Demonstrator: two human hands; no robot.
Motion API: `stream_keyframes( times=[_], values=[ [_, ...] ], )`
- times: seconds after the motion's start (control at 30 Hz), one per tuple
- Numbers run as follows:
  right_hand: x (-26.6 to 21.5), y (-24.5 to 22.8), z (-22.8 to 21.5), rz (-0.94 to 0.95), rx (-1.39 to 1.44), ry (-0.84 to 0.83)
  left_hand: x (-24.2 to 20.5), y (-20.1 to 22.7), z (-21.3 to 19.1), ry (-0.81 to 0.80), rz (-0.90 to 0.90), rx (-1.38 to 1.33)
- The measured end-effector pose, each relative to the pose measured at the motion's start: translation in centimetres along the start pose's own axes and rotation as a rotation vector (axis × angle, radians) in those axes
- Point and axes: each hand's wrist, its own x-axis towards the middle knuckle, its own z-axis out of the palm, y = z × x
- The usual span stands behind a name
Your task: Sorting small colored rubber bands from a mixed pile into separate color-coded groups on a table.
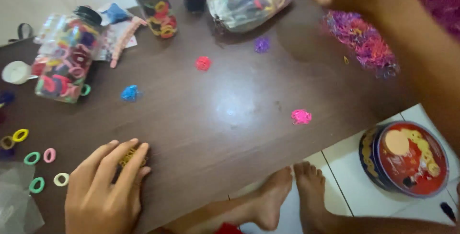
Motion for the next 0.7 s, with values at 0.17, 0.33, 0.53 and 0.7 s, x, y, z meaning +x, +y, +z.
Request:
stream_keyframes(
  times=[0.17,0.33,0.53,0.7],
  values=[
    [-3.4,-3.5,-5.5,-0.140,-0.418,0.087,0.0,-0.9,0.4,-0.045,0.023,-0.059],
    [-7.0,-5.6,-8.3,-0.356,-0.948,0.246,3.3,1.1,-0.6,-0.085,0.072,-0.161],
    [-9.9,-3.0,-5.9,-0.186,-0.504,0.104,11.9,6.7,0.6,-0.190,0.503,-0.444],
    [-7.9,-4.1,-2.8,-0.276,-0.278,0.351,14.4,9.1,5.8,-0.124,0.527,-0.652]
  ],
)
